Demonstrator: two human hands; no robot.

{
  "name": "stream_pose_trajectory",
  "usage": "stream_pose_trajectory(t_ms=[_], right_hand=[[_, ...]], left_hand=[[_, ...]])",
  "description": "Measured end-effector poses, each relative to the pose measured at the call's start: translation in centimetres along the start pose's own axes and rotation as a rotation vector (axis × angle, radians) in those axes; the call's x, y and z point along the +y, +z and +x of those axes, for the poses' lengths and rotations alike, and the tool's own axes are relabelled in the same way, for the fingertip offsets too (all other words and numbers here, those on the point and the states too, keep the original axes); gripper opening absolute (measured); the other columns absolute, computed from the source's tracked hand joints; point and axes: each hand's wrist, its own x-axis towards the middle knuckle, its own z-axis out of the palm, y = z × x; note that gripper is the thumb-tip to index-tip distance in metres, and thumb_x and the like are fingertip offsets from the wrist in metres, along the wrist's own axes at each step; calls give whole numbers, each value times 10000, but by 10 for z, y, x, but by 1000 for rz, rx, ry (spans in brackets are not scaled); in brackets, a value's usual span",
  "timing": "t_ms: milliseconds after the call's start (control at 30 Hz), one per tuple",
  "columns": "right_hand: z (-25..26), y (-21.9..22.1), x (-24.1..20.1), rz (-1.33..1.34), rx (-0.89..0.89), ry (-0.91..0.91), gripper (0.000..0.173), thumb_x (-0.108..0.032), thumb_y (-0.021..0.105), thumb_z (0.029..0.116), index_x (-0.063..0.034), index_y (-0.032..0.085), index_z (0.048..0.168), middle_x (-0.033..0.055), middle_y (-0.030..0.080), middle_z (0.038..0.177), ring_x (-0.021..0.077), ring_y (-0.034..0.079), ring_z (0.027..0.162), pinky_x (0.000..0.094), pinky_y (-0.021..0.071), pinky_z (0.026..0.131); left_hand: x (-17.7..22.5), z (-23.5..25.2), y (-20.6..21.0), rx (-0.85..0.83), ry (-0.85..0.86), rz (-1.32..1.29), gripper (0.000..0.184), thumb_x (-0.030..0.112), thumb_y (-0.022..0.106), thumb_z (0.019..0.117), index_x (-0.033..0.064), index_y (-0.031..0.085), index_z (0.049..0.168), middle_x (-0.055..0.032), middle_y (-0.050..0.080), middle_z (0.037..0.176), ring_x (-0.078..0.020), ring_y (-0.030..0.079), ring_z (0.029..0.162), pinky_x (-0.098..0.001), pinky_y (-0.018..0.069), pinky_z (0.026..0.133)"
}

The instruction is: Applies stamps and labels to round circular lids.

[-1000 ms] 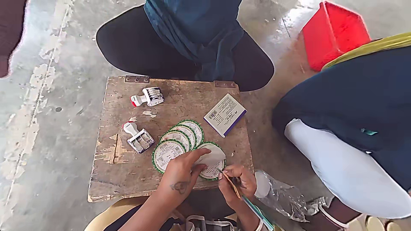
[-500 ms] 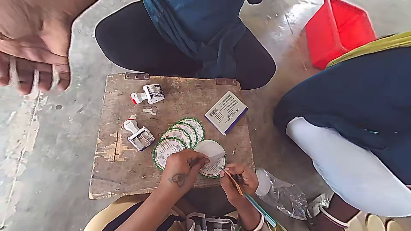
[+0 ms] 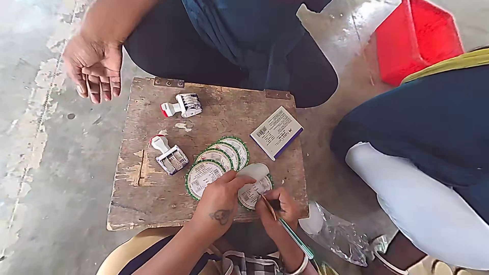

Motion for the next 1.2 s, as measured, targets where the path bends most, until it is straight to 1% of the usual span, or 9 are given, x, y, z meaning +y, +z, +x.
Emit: stream_pose_trajectory(t_ms=[100, 167, 333, 400, 500, 733, 867, 1000, 1200], right_hand=[[1, 1, 1, -36, -8, -22, 138, -116, 710, 805, -19, 618, 768, 7, 641, 697, -59, 596, 653, 80, 490, 615], [1, 1, 1, -49, 4, -21, 141, -120, 704, 807, -22, 612, 763, 1, 628, 693, -60, 585, 649, 81, 482, 610], [3, 2, -1, -15, 34, 31, 127, -103, 689, 804, -27, 598, 759, -27, 612, 684, -83, 563, 627, 71, 466, 587], [4, 1, -4, 18, 28, 62, 95, -75, 692, 801, -30, 613, 775, -43, 634, 697, -94, 578, 631, 68, 485, 587], [6, 2, -6, -15, -2, 57, 100, -70, 710, 786, 8, 649, 771, -2, 660, 691, -80, 592, 627, 76, 490, 593], [7, 4, -6, 19, 32, 80, 76, -58, 695, 806, -20, 634, 781, -44, 648, 703, -96, 576, 632, 69, 480, 591], [7, 5, -5, -36, 20, 57, 94, -72, 702, 806, 17, 672, 796, 11, 677, 707, -70, 594, 627, 85, 491, 592], [7, 6, -5, 24, 53, 81, 65, -47, 687, 816, 5, 652, 800, -22, 670, 729, -85, 600, 661, 78, 500, 616], [6, 6, -3, -11, 57, 72, 78, -51, 695, 803, 17, 658, 794, -4, 669, 709, -78, 598, 636, 79, 497, 602]], left_hand=[[-2, -2, 2, -11, -2, 24, 270, 70, 519, 984, 87, 753, 1118, -109, 715, 974, -228, 699, 794, -359, 574, 707], [-2, -2, 3, -28, -8, 10, 244, 161, 616, 950, 89, 747, 1143, -113, 715, 1007, -239, 698, 796, -380, 574, 692], [-3, -3, 3, -49, -12, 15, 322, 103, 721, 866, 92, 719, 1188, -116, 722, 1082, -276, 719, 911, -425, 588, 759], [-3, -2, 4, -48, -9, 24, 334, 97, 730, 860, 83, 713, 1194, -122, 714, 1070, -285, 715, 891, -429, 586, 746], [-2, -3, 4, -47, -18, 44, 351, 87, 733, 850, 77, 710, 1199, -131, 706, 1045, -287, 706, 838, -429, 581, 711], [-3, -2, 4, -37, -1, 39, 345, 79, 734, 847, 70, 714, 1192, -133, 715, 1054, -293, 715, 869, -430, 586, 732], [-3, -2, 5, -47, 1, 35, 342, 74, 737, 853, 60, 709, 1193, -143, 710, 1047, -296, 714, 852, -436, 586, 723], [-3, -2, 3, -51, 0, 51, 346, 84, 735, 855, 71, 709, 1200, -135, 705, 1033, -277, 707, 813, -423, 585, 703], [-4, -3, 5, -40, 6, 55, 338, 94, 726, 852, 77, 716, 1190, -134, 698, 1005, -276, 698, 775, -420, 579, 676]])
